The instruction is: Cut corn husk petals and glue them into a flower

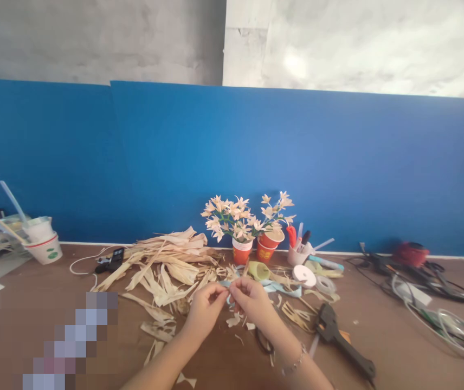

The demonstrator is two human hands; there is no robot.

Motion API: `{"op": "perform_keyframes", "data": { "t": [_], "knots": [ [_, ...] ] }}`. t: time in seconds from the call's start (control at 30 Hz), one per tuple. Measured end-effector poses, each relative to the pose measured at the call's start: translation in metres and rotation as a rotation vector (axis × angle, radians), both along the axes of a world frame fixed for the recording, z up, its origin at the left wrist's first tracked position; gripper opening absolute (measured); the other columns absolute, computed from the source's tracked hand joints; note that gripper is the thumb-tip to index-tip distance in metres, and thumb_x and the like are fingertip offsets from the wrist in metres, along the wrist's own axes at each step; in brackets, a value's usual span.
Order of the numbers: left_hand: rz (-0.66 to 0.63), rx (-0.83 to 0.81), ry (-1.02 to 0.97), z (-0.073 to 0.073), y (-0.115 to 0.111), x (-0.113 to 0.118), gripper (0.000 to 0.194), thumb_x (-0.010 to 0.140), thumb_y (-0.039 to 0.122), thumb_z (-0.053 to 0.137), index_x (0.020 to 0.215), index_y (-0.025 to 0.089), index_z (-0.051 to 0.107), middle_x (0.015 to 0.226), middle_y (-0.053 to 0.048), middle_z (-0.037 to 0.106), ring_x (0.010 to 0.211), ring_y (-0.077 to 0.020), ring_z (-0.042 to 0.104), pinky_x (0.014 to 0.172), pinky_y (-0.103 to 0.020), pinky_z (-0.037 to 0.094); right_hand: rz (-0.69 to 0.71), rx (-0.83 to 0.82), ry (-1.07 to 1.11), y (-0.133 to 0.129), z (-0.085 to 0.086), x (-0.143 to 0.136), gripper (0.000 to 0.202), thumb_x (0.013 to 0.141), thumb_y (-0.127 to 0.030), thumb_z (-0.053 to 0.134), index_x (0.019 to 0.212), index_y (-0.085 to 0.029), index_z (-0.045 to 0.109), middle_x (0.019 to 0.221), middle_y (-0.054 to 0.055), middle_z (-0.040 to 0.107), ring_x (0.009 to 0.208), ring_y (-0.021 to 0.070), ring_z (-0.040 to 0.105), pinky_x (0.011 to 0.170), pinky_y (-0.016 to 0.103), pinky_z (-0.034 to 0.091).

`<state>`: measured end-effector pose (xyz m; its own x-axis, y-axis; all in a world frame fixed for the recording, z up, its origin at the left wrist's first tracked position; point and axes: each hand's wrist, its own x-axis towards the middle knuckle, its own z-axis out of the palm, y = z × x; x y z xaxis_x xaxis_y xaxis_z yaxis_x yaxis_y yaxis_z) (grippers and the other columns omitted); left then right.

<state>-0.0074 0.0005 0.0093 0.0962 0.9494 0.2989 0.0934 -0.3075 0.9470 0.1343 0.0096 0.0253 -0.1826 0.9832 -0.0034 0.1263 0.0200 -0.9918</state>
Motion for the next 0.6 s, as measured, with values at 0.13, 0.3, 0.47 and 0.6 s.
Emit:
{"op": "perform_keyframes", "data": {
  "t": [0.13, 0.3, 0.47, 0.6],
  "knots": [
    [-0.064, -0.15, -0.183, -0.0006, 0.0004, 0.0007, 0.017, 0.073, 0.03, 0.061, 0.063, 0.018, 0.057, 0.061, 0.002, 0.052, 0.062, -0.0137, 0.046, 0.062, -0.024, 0.037, -0.025, 0.221, -0.19, -0.0057, 0.0062, 0.002, 0.01, 0.075, -0.027, 0.054, 0.069, -0.019, 0.054, 0.057, -0.002, 0.054, 0.05, 0.0125, 0.051, 0.049, 0.024, 0.038],
    [-0.299, -0.547, -0.502, 0.0065, -0.0004, -0.0015, 0.024, 0.07, 0.032, 0.057, 0.059, 0.02, 0.04, 0.054, 0.007, 0.036, 0.049, -0.0082, 0.031, 0.05, -0.022, 0.027, -0.029, 0.363, -0.356, -0.0105, 0.0073, 0.0012, 0.009, 0.076, -0.015, 0.047, 0.072, -0.018, 0.054, 0.057, -0.003, 0.051, 0.052, 0.0117, 0.048, 0.051, 0.022, 0.035],
    [-0.409, -0.688, -0.601, 0.0049, 0.0036, -0.0056, 0.036, 0.071, 0.045, 0.062, 0.064, 0.02, 0.038, 0.056, 0.008, 0.035, 0.045, -0.0055, 0.026, 0.046, -0.021, 0.019, 0.043, 0.4, -0.38, -0.0083, 0.0033, 0.0038, 0.031, 0.073, -0.008, 0.044, 0.098, -0.017, 0.062, 0.059, -0.004, 0.054, 0.053, 0.0119, 0.048, 0.052, 0.021, 0.036],
    [-0.376, -0.661, -0.654, 0.0013, 0.0051, -0.0059, 0.039, 0.07, 0.047, 0.068, 0.068, 0.018, 0.043, 0.059, 0.008, 0.039, 0.046, -0.0041, 0.03, 0.046, -0.02, 0.019, 0.049, 0.441, -0.423, -0.008, 0.0067, 0.0064, 0.033, 0.072, -0.007, 0.045, 0.092, -0.018, 0.07, 0.072, 0.001, 0.066, 0.06, 0.013, 0.054, 0.058, 0.022, 0.04]
  ]
}}
